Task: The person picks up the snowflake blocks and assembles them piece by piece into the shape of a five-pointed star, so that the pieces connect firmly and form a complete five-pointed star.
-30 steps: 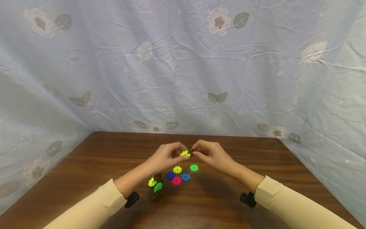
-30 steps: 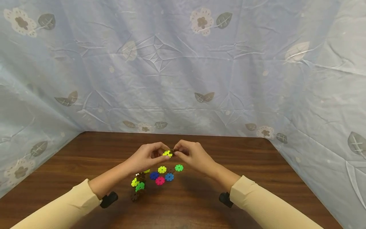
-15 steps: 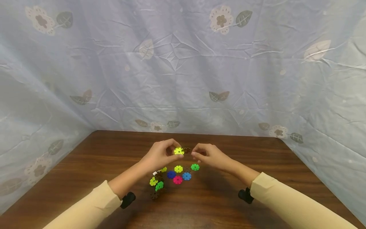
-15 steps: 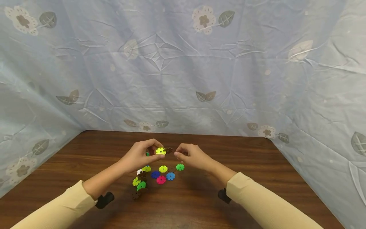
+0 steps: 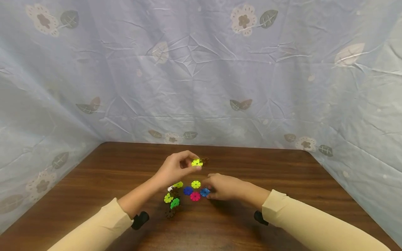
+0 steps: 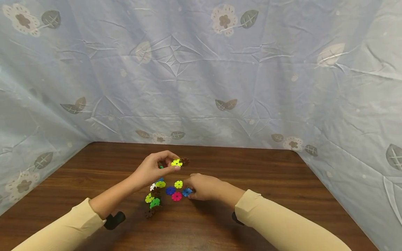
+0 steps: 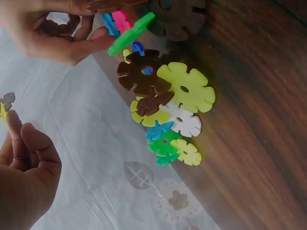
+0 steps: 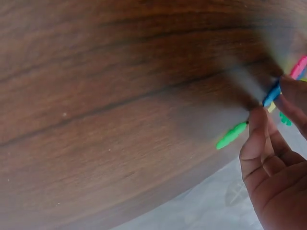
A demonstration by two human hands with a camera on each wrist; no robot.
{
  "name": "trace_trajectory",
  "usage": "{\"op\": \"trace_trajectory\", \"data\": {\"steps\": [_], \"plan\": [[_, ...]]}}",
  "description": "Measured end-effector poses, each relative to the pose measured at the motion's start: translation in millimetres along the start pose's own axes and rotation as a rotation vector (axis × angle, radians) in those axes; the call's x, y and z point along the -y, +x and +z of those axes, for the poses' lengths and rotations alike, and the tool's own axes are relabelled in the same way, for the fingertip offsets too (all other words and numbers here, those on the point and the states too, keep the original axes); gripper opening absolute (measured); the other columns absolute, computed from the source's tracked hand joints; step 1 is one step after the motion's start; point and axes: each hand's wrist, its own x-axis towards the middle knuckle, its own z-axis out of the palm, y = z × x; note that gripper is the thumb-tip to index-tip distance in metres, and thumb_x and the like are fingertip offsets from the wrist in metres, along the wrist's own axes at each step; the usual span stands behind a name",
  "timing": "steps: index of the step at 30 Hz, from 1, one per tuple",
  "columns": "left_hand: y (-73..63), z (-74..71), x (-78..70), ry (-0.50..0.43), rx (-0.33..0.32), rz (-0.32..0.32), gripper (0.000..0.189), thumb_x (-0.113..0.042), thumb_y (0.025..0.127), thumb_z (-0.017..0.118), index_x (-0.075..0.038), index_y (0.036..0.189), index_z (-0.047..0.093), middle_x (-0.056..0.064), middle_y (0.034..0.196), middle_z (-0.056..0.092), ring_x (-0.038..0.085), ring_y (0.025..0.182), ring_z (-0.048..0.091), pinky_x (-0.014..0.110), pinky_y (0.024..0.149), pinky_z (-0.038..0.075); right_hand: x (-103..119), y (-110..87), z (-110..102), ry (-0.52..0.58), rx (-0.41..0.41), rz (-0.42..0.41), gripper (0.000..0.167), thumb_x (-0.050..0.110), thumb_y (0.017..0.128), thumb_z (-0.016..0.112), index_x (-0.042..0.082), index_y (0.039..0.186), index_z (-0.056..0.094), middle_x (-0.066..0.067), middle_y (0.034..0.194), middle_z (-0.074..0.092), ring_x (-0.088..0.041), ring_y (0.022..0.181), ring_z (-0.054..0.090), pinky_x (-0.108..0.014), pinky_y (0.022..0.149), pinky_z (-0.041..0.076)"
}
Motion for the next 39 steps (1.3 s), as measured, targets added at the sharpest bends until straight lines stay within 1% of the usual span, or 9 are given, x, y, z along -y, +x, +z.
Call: {"op": "trace_trajectory", "data": {"steps": [6, 10, 15, 19, 23, 26, 28, 33, 39], "plan": [[0.1, 0.3, -2.5, -0.071, 0.012, -0.040, 0.028, -0.021, 0.096, 0.078, -0.010, 0.121, 0.072, 0.002, 0.085, 0.064, 0.014, 0.074, 0.057, 0.024, 0.068, 0.048, 2, -1.0, 0, 0.066, 0.015, 0.074, 0.026, 0.017, 0.095, 0.078, 0.009, 0.118, 0.069, -0.005, 0.108, 0.065, -0.014, 0.096, 0.060, -0.026, 0.083, 0.054], [-0.4, 1.5, -1.5, -0.131, 0.030, -0.065, 0.030, -0.019, 0.097, 0.077, -0.007, 0.123, 0.071, 0.011, 0.086, 0.066, 0.012, 0.069, 0.051, 0.025, 0.063, 0.044, -1, -1.7, 2, 0.139, 0.026, 0.135, 0.027, 0.019, 0.094, 0.080, 0.008, 0.111, 0.064, -0.003, 0.102, 0.064, -0.013, 0.092, 0.060, -0.029, 0.080, 0.055], [-0.1, 3.5, 0.9, -0.197, 0.049, -0.101, 0.033, -0.018, 0.098, 0.075, -0.004, 0.126, 0.069, 0.010, 0.084, 0.066, 0.011, 0.063, 0.045, 0.026, 0.059, 0.041, -8, -6.4, 3, 0.220, -0.015, 0.068, 0.022, 0.015, 0.093, 0.081, 0.009, 0.103, 0.062, 0.000, 0.091, 0.067, -0.007, 0.082, 0.060, -0.022, 0.073, 0.053], [0.4, 4.8, 1.3, -0.235, 0.061, -0.148, 0.031, -0.018, 0.099, 0.074, -0.005, 0.127, 0.068, 0.006, 0.083, 0.065, 0.012, 0.067, 0.048, 0.028, 0.065, 0.043, -16, -12.3, 1, 0.312, -0.106, -0.010, 0.013, 0.010, 0.096, 0.075, 0.005, 0.105, 0.068, -0.001, 0.087, 0.070, -0.004, 0.076, 0.062, -0.019, 0.071, 0.054], [0.4, 5.2, 1.3, -0.278, 0.065, -0.186, 0.027, -0.015, 0.103, 0.068, -0.004, 0.127, 0.066, 0.006, 0.084, 0.069, 0.012, 0.077, 0.064, 0.031, 0.075, 0.051, -19, -18.0, -3, 0.420, -0.218, -0.059, 0.015, 0.007, 0.100, 0.070, 0.001, 0.113, 0.071, -0.008, 0.091, 0.077, -0.019, 0.077, 0.074, -0.021, 0.071, 0.060], [0.3, 5.8, 0.9, -0.301, 0.060, -0.214, 0.025, -0.013, 0.104, 0.065, -0.003, 0.127, 0.065, 0.006, 0.085, 0.072, 0.013, 0.085, 0.073, 0.033, 0.079, 0.056, -19, -21.8, -5, 0.481, -0.303, -0.073, 0.011, 0.005, 0.100, 0.069, 0.003, 0.110, 0.073, -0.012, 0.095, 0.078, -0.033, 0.084, 0.076, -0.027, 0.075, 0.063], [0.2, 6.6, 0.9, -0.307, 0.056, -0.233, 0.024, -0.013, 0.104, 0.065, -0.003, 0.127, 0.065, 0.006, 0.086, 0.073, 0.015, 0.088, 0.075, 0.034, 0.082, 0.058, -19, -23.8, -5, 0.492, -0.366, -0.074, 0.007, 0.006, 0.100, 0.070, 0.004, 0.106, 0.072, -0.013, 0.095, 0.077, -0.032, 0.087, 0.076, -0.027, 0.078, 0.063], [0.9, 9.7, 1.2, -0.322, 0.049, -0.243, 0.023, -0.011, 0.105, 0.063, -0.001, 0.126, 0.064, 0.021, 0.092, 0.075, 0.024, 0.092, 0.077, 0.044, 0.094, 0.062, -17, -25.5, -3, 0.500, -0.517, -0.102, 0.007, 0.008, 0.100, 0.070, 0.002, 0.102, 0.068, -0.013, 0.095, 0.077, -0.017, 0.087, 0.075, -0.024, 0.079, 0.061], [1.6, 12.8, -0.5, -0.332, 0.036, -0.253, 0.023, -0.012, 0.106, 0.062, 0.001, 0.125, 0.061, 0.027, 0.100, 0.075, 0.025, 0.095, 0.078, 0.051, 0.100, 0.059, -13, -24.7, -4, 0.518, -0.637, -0.152, 0.006, 0.005, 0.100, 0.069, 0.000, 0.101, 0.066, -0.017, 0.096, 0.077, -0.032, 0.089, 0.078, -0.024, 0.082, 0.063]]}}
